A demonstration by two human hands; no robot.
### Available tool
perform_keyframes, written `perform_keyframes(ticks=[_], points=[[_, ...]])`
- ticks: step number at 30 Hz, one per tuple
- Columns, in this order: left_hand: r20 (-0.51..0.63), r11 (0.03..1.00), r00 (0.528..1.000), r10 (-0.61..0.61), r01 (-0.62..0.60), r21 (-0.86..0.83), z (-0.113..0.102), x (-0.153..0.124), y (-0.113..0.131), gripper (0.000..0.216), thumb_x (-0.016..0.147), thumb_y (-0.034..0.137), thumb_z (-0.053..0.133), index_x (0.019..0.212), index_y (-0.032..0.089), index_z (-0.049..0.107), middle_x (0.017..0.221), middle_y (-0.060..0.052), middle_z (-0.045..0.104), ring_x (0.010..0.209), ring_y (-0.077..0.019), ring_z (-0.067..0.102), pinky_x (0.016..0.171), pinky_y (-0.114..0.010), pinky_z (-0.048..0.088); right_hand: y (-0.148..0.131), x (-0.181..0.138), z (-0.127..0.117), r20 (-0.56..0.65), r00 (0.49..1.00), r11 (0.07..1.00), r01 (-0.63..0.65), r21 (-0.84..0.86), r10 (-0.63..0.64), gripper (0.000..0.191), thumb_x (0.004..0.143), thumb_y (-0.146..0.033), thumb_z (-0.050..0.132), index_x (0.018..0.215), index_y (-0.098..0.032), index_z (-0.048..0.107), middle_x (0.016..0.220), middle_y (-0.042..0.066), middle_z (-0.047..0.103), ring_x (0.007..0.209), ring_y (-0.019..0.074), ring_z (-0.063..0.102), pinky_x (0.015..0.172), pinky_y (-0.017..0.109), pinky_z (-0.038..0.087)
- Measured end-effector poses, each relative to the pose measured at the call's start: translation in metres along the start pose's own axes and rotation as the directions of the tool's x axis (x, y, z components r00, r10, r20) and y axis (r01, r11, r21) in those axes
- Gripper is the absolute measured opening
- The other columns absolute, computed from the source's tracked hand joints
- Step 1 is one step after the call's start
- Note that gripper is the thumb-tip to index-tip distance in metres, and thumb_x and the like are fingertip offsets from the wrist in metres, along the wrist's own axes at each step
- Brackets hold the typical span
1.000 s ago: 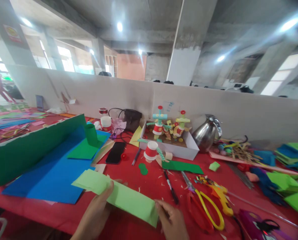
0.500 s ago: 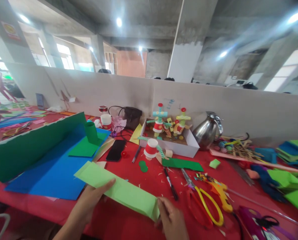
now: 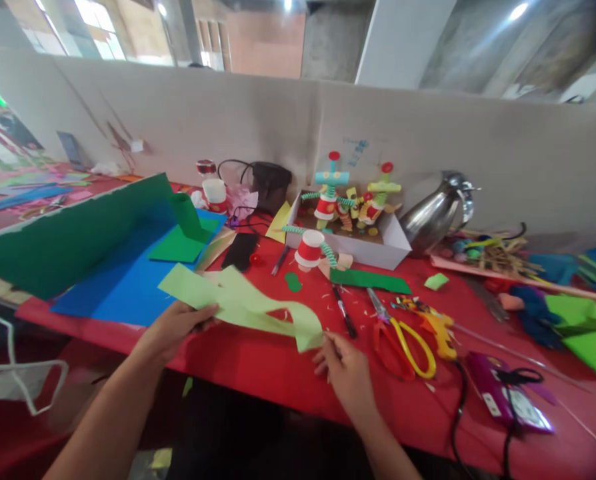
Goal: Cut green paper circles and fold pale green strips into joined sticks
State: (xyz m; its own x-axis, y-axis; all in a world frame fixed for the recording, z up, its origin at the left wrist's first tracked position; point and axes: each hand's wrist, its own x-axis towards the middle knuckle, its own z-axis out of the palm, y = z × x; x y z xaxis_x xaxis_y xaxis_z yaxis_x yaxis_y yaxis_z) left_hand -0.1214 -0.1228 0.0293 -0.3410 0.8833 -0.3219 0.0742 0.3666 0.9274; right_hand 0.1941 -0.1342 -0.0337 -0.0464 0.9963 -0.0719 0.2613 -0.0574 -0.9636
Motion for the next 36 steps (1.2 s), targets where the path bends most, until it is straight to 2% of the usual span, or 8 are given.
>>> perform_keyframes(ticks=[8,14,20,24,29,32,34,36], points=[[-0.117,0.997,0.993,-0.012,0.021,0.073,-0.022,-0.007,-0.019,0.038,0.054,0.049,0.085,0.053,0.014,0.069,0.05,-0.006,0.06,0.048,-0.011,0.047,0.043,-0.022,0.035,-0.011,0.0,-0.006,0.054,0.996,0.967,0.083,-0.241,-0.072,0.042,0.097,-0.049,0.045,0.107,-0.016,0.069,0.08,0.006,0.071,0.058,0.015,0.065,0.061,0.028,0.052],[-0.122,0.993,0.992,0.031,-0.017,0.118,-0.021,-0.012,-0.03,0.039,0.061,0.05,0.08,0.053,0.014,0.069,0.047,-0.005,0.058,0.046,-0.0108,0.046,0.042,-0.021,0.033,-0.037,-0.002,0.006,0.347,0.896,0.775,0.422,-0.47,-0.278,0.065,0.082,-0.057,0.068,0.139,-0.029,0.053,0.143,0.01,0.048,0.117,0.027,0.058,0.093,0.041,0.053],[-0.092,0.973,0.989,0.117,-0.096,0.211,-0.004,-0.013,-0.026,0.037,0.067,0.049,0.075,0.054,0.016,0.067,0.045,-0.003,0.057,0.044,-0.0102,0.044,0.042,-0.021,0.03,-0.043,-0.029,0.023,0.346,0.83,0.648,0.558,-0.519,-0.438,0.073,0.075,-0.071,0.068,0.124,-0.018,0.066,0.123,0.014,0.061,0.112,0.0328,0.055,0.094,0.048,0.051],[-0.088,0.984,0.988,0.13,-0.117,0.133,0.009,-0.012,-0.026,0.034,0.064,0.046,0.076,0.06,0.015,0.064,0.05,-0.003,0.061,0.044,-0.01,0.047,0.042,-0.021,0.031,-0.031,-0.032,0.027,0.308,0.796,0.626,0.602,-0.496,-0.522,0.023,0.096,-0.027,0.054,0.108,-0.019,0.072,0.099,0.007,0.072,0.092,0.0236,0.061,0.086,0.038,0.051],[-0.186,0.981,0.964,0.191,-0.18,0.076,0.016,-0.01,-0.033,0.034,0.069,0.043,0.075,0.087,0.016,0.064,0.064,-0.003,0.065,0.05,-0.0137,0.056,0.046,-0.024,0.041,-0.023,-0.022,0.016,0.132,0.929,0.829,0.369,-0.42,-0.347,0.019,0.094,-0.028,0.057,0.089,-0.018,0.073,0.071,0.003,0.071,0.061,0.0166,0.062,0.06,0.027,0.046],[-0.333,0.901,0.849,0.411,-0.322,0.29,0.03,-0.024,-0.038,0.054,0.079,0.042,0.07,0.124,0.016,0.057,0.107,-0.015,0.069,0.091,-0.0278,0.068,0.075,-0.041,0.056,-0.025,-0.019,0.012,0.116,0.961,0.873,0.276,-0.402,-0.251,0.02,0.091,-0.032,0.06,0.093,-0.018,0.074,0.07,0.002,0.072,0.055,0.0158,0.062,0.054,0.025,0.043],[-0.375,0.718,0.652,0.659,-0.396,0.572,0.048,-0.043,-0.044,0.066,0.082,0.039,0.07,0.139,0.015,0.047,0.142,-0.023,0.05,0.131,-0.0377,0.049,0.106,-0.057,0.042,-0.028,-0.017,0.011,0.131,0.965,0.885,0.261,-0.385,-0.228,0.021,0.091,-0.032,0.06,0.096,-0.018,0.074,0.072,0.002,0.073,0.056,0.0159,0.063,0.055,0.024,0.043],[-0.185,0.464,0.533,0.826,-0.457,0.759,0.07,-0.064,-0.051,0.053,0.084,0.031,0.069,0.133,0.016,0.055,0.15,-0.021,0.044,0.143,-0.0404,0.034,0.116,-0.064,0.025,-0.029,-0.016,0.011,0.138,0.967,0.891,0.251,-0.379,-0.213,0.021,0.091,-0.032,0.059,0.099,-0.019,0.073,0.071,0.001,0.073,0.055,0.0157,0.063,0.055,0.024,0.043]])
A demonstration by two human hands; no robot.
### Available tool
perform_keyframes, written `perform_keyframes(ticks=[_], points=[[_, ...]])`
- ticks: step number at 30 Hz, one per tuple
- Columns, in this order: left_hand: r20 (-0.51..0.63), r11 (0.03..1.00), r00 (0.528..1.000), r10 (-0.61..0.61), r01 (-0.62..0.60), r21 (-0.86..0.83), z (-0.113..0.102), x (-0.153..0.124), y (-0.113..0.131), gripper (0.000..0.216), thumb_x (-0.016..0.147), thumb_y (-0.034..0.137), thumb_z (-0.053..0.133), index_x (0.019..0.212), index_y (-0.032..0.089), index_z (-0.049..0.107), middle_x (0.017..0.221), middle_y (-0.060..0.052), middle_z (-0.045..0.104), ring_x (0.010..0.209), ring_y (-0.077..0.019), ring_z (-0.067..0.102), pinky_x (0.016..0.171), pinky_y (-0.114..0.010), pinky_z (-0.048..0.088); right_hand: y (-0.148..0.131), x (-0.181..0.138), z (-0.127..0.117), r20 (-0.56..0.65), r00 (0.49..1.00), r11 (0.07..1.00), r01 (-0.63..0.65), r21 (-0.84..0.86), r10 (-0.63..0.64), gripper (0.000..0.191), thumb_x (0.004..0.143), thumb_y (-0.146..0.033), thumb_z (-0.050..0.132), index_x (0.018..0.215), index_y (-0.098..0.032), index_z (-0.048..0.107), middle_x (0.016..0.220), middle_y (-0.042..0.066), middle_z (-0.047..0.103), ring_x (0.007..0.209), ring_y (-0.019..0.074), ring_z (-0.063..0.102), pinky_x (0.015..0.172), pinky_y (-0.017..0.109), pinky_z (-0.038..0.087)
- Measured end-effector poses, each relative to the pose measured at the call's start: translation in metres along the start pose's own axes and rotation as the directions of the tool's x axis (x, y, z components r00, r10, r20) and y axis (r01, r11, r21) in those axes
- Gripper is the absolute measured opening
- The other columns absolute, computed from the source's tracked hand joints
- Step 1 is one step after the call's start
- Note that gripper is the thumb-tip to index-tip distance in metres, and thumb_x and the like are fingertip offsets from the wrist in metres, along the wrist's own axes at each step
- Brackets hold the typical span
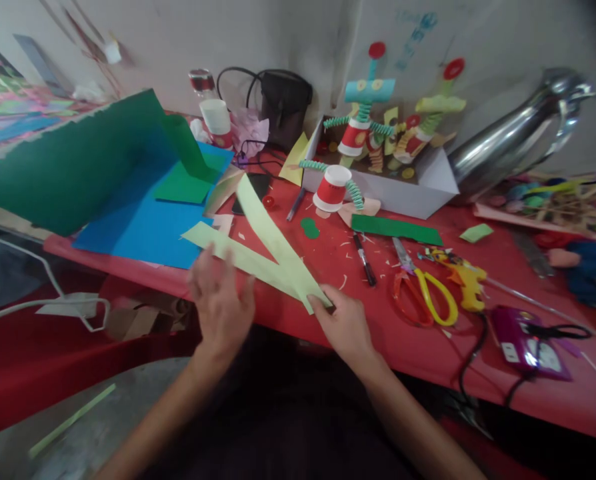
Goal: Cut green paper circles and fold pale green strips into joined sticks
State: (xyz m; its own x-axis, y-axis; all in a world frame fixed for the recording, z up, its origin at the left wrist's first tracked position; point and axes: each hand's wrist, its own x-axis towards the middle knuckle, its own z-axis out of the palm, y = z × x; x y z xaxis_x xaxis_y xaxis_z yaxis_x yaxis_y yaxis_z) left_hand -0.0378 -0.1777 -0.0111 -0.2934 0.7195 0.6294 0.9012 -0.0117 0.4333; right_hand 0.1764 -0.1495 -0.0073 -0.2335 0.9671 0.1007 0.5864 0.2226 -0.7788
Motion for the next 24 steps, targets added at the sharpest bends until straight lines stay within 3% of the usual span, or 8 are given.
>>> perform_keyframes(ticks=[1,2,4,8,10,14,18,24], points=[[0.085,0.987,0.984,0.158,-0.158,-0.015,0.002,-0.011,0.011,0.039,0.087,0.024,0.065,0.125,0.019,0.062,0.145,-0.016,0.052,0.141,-0.0365,0.038,0.116,-0.06,0.03,0.0,0.001,0.0,0.004,1.0,1.0,-0.007,-0.002,0.007,0.021,0.091,-0.033,0.059,0.1,-0.019,0.073,0.069,0.0,0.072,0.055,0.0159,0.063,0.055,0.024,0.043],[0.181,0.953,0.936,0.302,-0.289,-0.09,0.004,-0.021,0.02,0.029,0.089,0.02,0.062,0.118,0.021,0.065,0.137,-0.012,0.06,0.137,-0.0314,0.046,0.115,-0.054,0.035,0.0,0.001,-0.001,0.003,1.0,1.0,-0.009,-0.007,0.009,0.021,0.091,-0.033,0.059,0.1,-0.02,0.073,0.07,0.0,0.073,0.056,0.0163,0.064,0.056,0.024,0.044],[0.3,0.907,0.858,0.416,-0.37,-0.2,0.01,-0.036,0.033,0.027,0.091,0.017,0.059,0.117,0.02,0.065,0.124,-0.009,0.069,0.128,-0.0264,0.056,0.112,-0.048,0.043,0.001,0.0,-0.002,-0.015,1.0,1.0,0.004,-0.025,-0.004,0.02,0.091,-0.033,0.06,0.101,-0.02,0.072,0.077,0.002,0.075,0.063,0.0182,0.068,0.06,0.025,0.046],[0.38,0.915,0.832,0.404,-0.356,-0.192,0.018,-0.047,0.039,0.037,0.095,0.022,0.054,0.13,0.014,0.058,0.127,-0.013,0.067,0.123,-0.0267,0.059,0.108,-0.048,0.047,0.007,-0.007,-0.003,-0.117,0.989,0.995,0.09,-0.048,-0.095,0.016,0.093,-0.032,0.061,0.094,-0.02,0.071,0.08,0.003,0.076,0.069,0.0188,0.07,0.062,0.026,0.05],[0.408,0.915,0.819,0.403,-0.368,-0.166,0.018,-0.047,0.036,0.037,0.095,0.024,0.053,0.131,0.014,0.058,0.129,-0.014,0.066,0.123,-0.0275,0.059,0.108,-0.049,0.047,0.011,-0.014,-0.002,-0.169,0.961,0.976,0.21,-0.061,-0.217,0.013,0.095,-0.025,0.059,0.093,-0.019,0.071,0.082,0.003,0.075,0.072,0.018,0.069,0.068,0.027,0.053],[0.476,0.887,0.754,0.452,-0.436,-0.153,0.014,-0.047,0.03,0.038,0.096,0.024,0.051,0.133,0.017,0.057,0.136,-0.013,0.062,0.127,-0.0286,0.056,0.107,-0.048,0.045,0.019,-0.032,0.006,-0.176,0.821,0.834,0.502,-0.229,-0.543,0.021,0.092,-0.007,0.056,0.102,-0.017,0.072,0.101,0.007,0.076,0.094,0.0212,0.067,0.088,0.035,0.055],[0.462,0.858,0.731,0.503,-0.486,-0.166,0.015,-0.049,0.028,0.043,0.095,0.02,0.05,0.138,0.018,0.053,0.137,-0.014,0.061,0.13,-0.0304,0.054,0.107,-0.051,0.043,0.028,-0.047,0.012,-0.135,0.782,0.767,0.536,-0.353,-0.608,0.027,0.09,-0.005,0.06,0.112,-0.015,0.071,0.108,0.008,0.075,0.098,0.0232,0.065,0.088,0.038,0.056],[0.493,0.862,0.722,0.485,-0.491,-0.129,0.014,-0.047,0.032,0.029,0.093,0.022,0.05,0.116,0.017,0.067,0.115,-0.013,0.071,0.115,-0.0331,0.061,0.103,-0.053,0.044,0.035,-0.049,0.014,-0.151,0.736,0.723,0.567,-0.395,-0.66,0.029,0.091,-0.008,0.061,0.118,-0.014,0.069,0.109,0.008,0.076,0.102,0.0233,0.065,0.09,0.038,0.055]])
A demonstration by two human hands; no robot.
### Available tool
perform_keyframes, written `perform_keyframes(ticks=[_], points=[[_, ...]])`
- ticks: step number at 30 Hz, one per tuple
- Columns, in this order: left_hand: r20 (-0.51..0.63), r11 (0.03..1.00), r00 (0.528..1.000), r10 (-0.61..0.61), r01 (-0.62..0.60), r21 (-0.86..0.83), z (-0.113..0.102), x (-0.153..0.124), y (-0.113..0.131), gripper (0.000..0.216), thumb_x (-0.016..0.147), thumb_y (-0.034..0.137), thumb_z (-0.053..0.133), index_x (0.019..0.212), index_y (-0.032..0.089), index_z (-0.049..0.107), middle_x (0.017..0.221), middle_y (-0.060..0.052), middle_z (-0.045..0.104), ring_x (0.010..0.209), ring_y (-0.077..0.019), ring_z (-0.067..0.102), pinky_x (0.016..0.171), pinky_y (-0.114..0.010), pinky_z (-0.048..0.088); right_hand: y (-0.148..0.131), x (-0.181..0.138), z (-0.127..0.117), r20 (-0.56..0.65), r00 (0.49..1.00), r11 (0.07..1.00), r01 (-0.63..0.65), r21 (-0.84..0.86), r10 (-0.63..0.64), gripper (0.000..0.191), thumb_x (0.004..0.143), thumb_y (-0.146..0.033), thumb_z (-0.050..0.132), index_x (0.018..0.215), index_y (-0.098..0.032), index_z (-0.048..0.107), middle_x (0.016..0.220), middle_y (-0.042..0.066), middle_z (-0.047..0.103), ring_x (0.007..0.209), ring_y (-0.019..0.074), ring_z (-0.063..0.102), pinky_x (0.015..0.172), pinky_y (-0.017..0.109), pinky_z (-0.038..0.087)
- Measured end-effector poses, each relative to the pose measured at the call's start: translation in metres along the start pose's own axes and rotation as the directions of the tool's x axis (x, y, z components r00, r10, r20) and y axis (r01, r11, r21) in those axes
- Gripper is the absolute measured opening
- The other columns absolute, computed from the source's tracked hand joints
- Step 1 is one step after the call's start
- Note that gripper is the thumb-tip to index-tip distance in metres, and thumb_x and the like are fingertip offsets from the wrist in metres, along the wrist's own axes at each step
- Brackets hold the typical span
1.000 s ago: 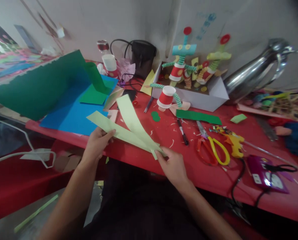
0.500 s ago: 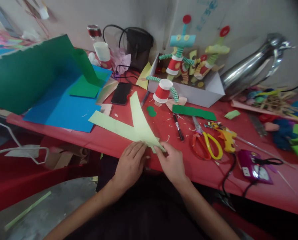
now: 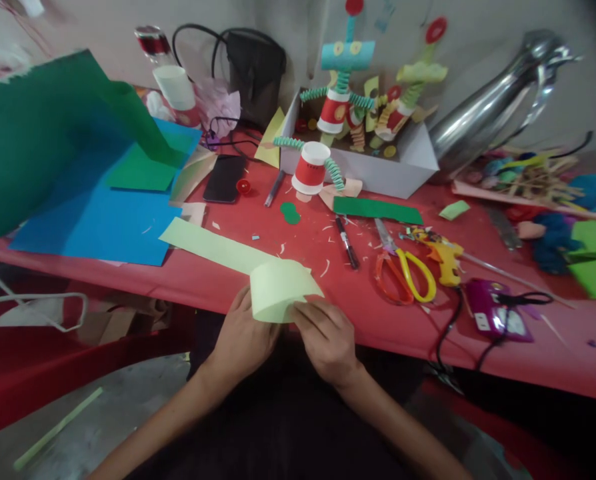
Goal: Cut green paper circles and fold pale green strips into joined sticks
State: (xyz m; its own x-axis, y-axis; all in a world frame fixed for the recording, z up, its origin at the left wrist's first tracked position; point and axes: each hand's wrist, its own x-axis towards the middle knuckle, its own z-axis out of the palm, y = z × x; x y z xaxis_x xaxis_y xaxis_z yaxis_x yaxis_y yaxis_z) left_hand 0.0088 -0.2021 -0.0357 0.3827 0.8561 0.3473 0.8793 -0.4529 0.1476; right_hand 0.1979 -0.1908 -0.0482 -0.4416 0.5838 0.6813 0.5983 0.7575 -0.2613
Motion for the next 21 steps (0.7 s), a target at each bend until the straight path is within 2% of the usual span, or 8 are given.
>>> perform_keyframes(ticks=[3,9,14,15,17,18,19,21], points=[[0.005,1.0,1.0,-0.022,0.022,-0.003,-0.003,0.002,0.001,0.027,0.093,0.024,0.052,0.112,0.015,0.068,0.111,-0.014,0.071,0.116,-0.0332,0.059,0.102,-0.051,0.045,0.001,0.0,0.0,-0.025,1.0,1.0,0.003,0.004,-0.003,0.03,0.092,-0.008,0.058,0.119,-0.017,0.069,0.108,0.007,0.076,0.101,0.022,0.066,0.088,0.037,0.056],[-0.024,1.0,1.0,0.001,-0.002,-0.015,-0.006,0.003,0.002,0.034,0.091,0.024,0.054,0.122,0.015,0.065,0.121,-0.016,0.067,0.123,-0.035,0.054,0.103,-0.053,0.044,-0.004,-0.003,-0.011,-0.015,1.0,1.0,-0.002,0.027,0.002,0.035,0.091,-0.006,0.057,0.123,-0.017,0.067,0.106,0.008,0.077,0.1,0.0226,0.066,0.083,0.038,0.054],[-0.067,0.986,0.996,0.061,-0.071,-0.148,-0.002,0.019,0.0,0.047,0.09,0.022,0.055,0.137,0.02,0.054,0.127,-0.013,0.067,0.123,-0.0322,0.057,0.109,-0.054,0.041,-0.004,0.0,-0.026,0.021,0.998,0.997,0.062,-0.046,-0.061,0.033,0.092,-0.006,0.053,0.117,-0.021,0.069,0.103,0.006,0.077,0.098,0.0207,0.066,0.083,0.037,0.051],[-0.07,0.98,0.997,0.042,-0.055,-0.189,-0.001,0.023,-0.004,0.051,0.09,0.023,0.055,0.141,0.019,0.049,0.132,-0.014,0.064,0.126,-0.0316,0.056,0.109,-0.053,0.042,-0.002,0.001,-0.028,0.029,0.997,0.995,0.07,-0.068,-0.068,0.032,0.092,-0.006,0.053,0.115,-0.02,0.07,0.102,0.005,0.077,0.098,0.0208,0.066,0.084,0.036,0.05],[-0.087,0.965,0.992,-0.09,0.065,-0.255,-0.002,0.028,-0.013,0.057,0.092,0.02,0.052,0.147,0.018,0.041,0.143,-0.017,0.055,0.132,-0.0312,0.051,0.107,-0.052,0.046,0.004,0.001,-0.032,0.055,0.996,0.99,0.072,-0.12,-0.066,0.03,0.092,-0.005,0.052,0.112,-0.019,0.07,0.103,0.006,0.077,0.098,0.0215,0.064,0.085,0.036,0.049],[-0.122,0.947,0.973,-0.197,0.157,-0.282,-0.004,0.028,-0.018,0.058,0.092,0.018,0.049,0.149,0.018,0.038,0.146,-0.018,0.051,0.135,-0.0313,0.049,0.105,-0.051,0.048,0.007,0.001,-0.034,0.076,0.995,0.987,0.072,-0.142,-0.062,0.03,0.092,-0.005,0.052,0.111,-0.018,0.071,0.103,0.007,0.076,0.098,0.0221,0.063,0.086,0.036,0.048],[-0.189,0.92,0.93,-0.314,0.25,-0.301,-0.008,0.025,-0.022,0.059,0.093,0.016,0.047,0.15,0.019,0.036,0.148,-0.019,0.049,0.136,-0.0314,0.048,0.102,-0.05,0.05,0.01,0.0,-0.036,0.1,0.993,0.985,0.072,-0.159,-0.056,0.03,0.092,-0.004,0.051,0.111,-0.016,0.071,0.103,0.008,0.075,0.099,0.0228,0.062,0.087,0.037,0.047],[-0.38,0.872,0.795,-0.472,0.359,-0.334,-0.02,0.017,-0.023,0.06,0.092,0.012,0.047,0.15,0.024,0.036,0.146,-0.017,0.05,0.134,-0.0304,0.049,0.099,-0.049,0.051,0.015,-0.001,-0.04,0.156,0.987,0.981,0.066,-0.183,-0.037,0.031,0.093,-0.002,0.048,0.11,-0.013,0.071,0.101,0.009,0.074,0.101,0.024,0.059,0.087,0.037,0.046]])
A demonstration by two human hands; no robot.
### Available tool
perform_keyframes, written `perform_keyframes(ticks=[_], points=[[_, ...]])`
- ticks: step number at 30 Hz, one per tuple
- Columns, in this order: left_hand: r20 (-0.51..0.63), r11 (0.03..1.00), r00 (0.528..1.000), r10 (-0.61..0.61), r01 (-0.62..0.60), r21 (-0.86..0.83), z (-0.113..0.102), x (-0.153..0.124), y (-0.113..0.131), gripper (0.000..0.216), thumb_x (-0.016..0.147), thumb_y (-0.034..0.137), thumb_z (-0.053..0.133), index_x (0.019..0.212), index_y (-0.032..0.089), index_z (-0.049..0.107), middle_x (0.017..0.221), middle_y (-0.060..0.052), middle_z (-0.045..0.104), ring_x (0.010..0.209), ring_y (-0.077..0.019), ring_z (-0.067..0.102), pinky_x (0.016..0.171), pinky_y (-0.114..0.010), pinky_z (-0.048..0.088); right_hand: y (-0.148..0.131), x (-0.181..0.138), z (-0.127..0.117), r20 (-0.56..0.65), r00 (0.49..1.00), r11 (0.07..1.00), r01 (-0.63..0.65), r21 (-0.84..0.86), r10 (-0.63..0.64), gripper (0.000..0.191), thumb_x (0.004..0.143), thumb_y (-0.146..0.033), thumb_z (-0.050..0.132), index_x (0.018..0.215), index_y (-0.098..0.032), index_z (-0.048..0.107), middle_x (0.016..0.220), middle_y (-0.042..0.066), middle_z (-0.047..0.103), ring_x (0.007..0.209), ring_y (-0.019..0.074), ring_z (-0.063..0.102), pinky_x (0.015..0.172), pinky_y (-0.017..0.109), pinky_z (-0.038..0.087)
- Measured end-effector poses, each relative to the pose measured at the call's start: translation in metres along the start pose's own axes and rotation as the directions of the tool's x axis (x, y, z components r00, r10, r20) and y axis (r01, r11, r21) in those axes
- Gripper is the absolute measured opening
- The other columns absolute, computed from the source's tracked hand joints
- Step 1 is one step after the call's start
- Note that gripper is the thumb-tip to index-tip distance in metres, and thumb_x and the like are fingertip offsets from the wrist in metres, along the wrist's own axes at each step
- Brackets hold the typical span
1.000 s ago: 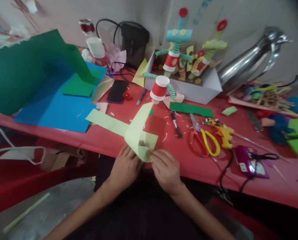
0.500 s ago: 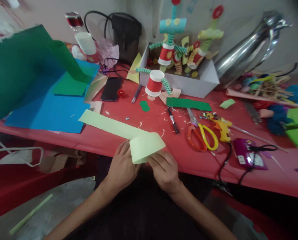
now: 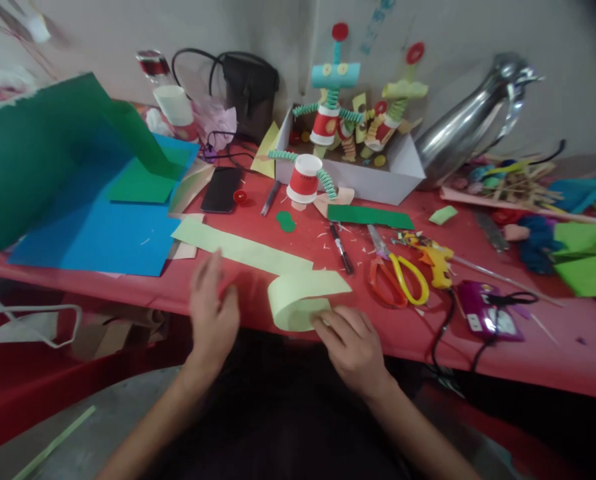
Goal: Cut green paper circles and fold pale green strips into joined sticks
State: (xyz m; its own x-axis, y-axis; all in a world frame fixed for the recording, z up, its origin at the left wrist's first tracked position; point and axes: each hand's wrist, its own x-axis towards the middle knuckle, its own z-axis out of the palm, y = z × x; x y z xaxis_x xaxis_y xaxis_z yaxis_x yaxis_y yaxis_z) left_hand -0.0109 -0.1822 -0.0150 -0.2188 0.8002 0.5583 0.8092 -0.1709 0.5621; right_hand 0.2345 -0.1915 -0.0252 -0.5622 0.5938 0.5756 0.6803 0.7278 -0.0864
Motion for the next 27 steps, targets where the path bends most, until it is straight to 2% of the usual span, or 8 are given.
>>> perform_keyframes(ticks=[2,3,6,7,10,18,22,27], points=[[-0.124,0.988,0.981,0.151,-0.152,0.007,-0.015,-0.007,0.008,0.062,0.089,0.01,0.054,0.147,0.031,0.042,0.14,-0.011,0.057,0.133,-0.0284,0.05,0.105,-0.048,0.047,0.004,-0.002,-0.004,0.055,0.998,1.0,0.006,-0.017,-0.005,0.031,0.094,-0.004,0.046,0.111,-0.012,0.07,0.099,0.01,0.073,0.101,0.025,0.057,0.088,0.038,0.045],[-0.023,0.924,0.924,0.381,-0.381,-0.02,-0.02,-0.011,0.015,0.062,0.088,0.012,0.058,0.144,0.033,0.045,0.134,-0.007,0.063,0.128,-0.0261,0.055,0.105,-0.045,0.046,0.005,-0.002,-0.006,0.083,0.996,1.0,0.017,-0.024,-0.014,0.03,0.095,-0.006,0.046,0.112,-0.013,0.07,0.099,0.01,0.072,0.101,0.0252,0.056,0.088,0.038,0.045],[0.405,0.676,0.588,0.7,-0.728,-0.113,-0.023,-0.019,0.029,0.042,0.092,0.023,0.059,0.133,0.031,0.058,0.131,-0.002,0.067,0.122,-0.0213,0.06,0.107,-0.037,0.044,0.01,-0.003,-0.012,0.159,0.987,0.999,0.038,-0.023,-0.034,0.029,0.096,-0.008,0.046,0.112,-0.013,0.069,0.099,0.01,0.072,0.1,0.0253,0.055,0.087,0.039,0.045],[0.467,0.673,0.567,0.678,-0.734,-0.086,-0.022,-0.02,0.029,0.036,0.093,0.025,0.059,0.129,0.028,0.061,0.129,-0.003,0.068,0.121,-0.0226,0.061,0.106,-0.038,0.044,0.011,-0.004,-0.014,0.178,0.984,0.999,0.031,-0.012,-0.028,0.031,0.095,-0.007,0.045,0.113,-0.013,0.069,0.1,0.009,0.072,0.1,0.0251,0.055,0.088,0.04,0.045],[0.521,0.751,0.653,0.55,-0.659,0.034,-0.019,-0.02,0.01,0.031,0.092,0.022,0.06,0.122,0.023,0.065,0.121,-0.006,0.072,0.115,-0.0277,0.063,0.098,-0.044,0.048,0.015,-0.01,-0.016,0.189,0.982,0.999,-0.027,0.021,0.022,0.036,0.093,-0.002,0.043,0.115,-0.013,0.068,0.104,0.009,0.072,0.1,0.0246,0.056,0.087,0.04,0.046],[0.363,0.868,0.847,0.389,-0.468,0.163,-0.04,-0.031,-0.037,0.051,0.088,0.008,0.057,0.132,0.033,0.059,0.126,-0.003,0.07,0.114,-0.0258,0.064,0.096,-0.045,0.047,0.024,-0.025,-0.022,0.164,0.972,0.984,-0.175,0.017,0.17,0.033,0.092,-0.005,0.049,0.116,-0.015,0.069,0.108,0.01,0.071,0.101,0.0254,0.058,0.086,0.041,0.046],[0.333,0.878,0.872,0.358,-0.436,0.196,-0.032,-0.034,-0.016,0.052,0.087,0.006,0.056,0.131,0.034,0.059,0.134,-0.004,0.065,0.122,-0.027,0.061,0.102,-0.05,0.041,0.021,-0.024,-0.023,0.155,0.956,0.967,-0.253,0.016,0.248,0.023,0.092,-0.013,0.058,0.112,-0.015,0.07,0.106,0.009,0.07,0.1,0.0253,0.058,0.09,0.042,0.045],[0.363,0.868,0.82,0.443,-0.493,0.054,-0.011,-0.029,0.012,0.033,0.086,0.002,0.055,0.108,0.022,0.069,0.104,-0.005,0.075,0.097,-0.0213,0.067,0.092,-0.041,0.046,0.017,-0.018,-0.02,0.135,0.949,0.957,-0.29,0.022,0.284,0.02,0.093,-0.023,0.062,0.11,-0.018,0.072,0.102,0.008,0.07,0.098,0.0248,0.057,0.088,0.042,0.045]])
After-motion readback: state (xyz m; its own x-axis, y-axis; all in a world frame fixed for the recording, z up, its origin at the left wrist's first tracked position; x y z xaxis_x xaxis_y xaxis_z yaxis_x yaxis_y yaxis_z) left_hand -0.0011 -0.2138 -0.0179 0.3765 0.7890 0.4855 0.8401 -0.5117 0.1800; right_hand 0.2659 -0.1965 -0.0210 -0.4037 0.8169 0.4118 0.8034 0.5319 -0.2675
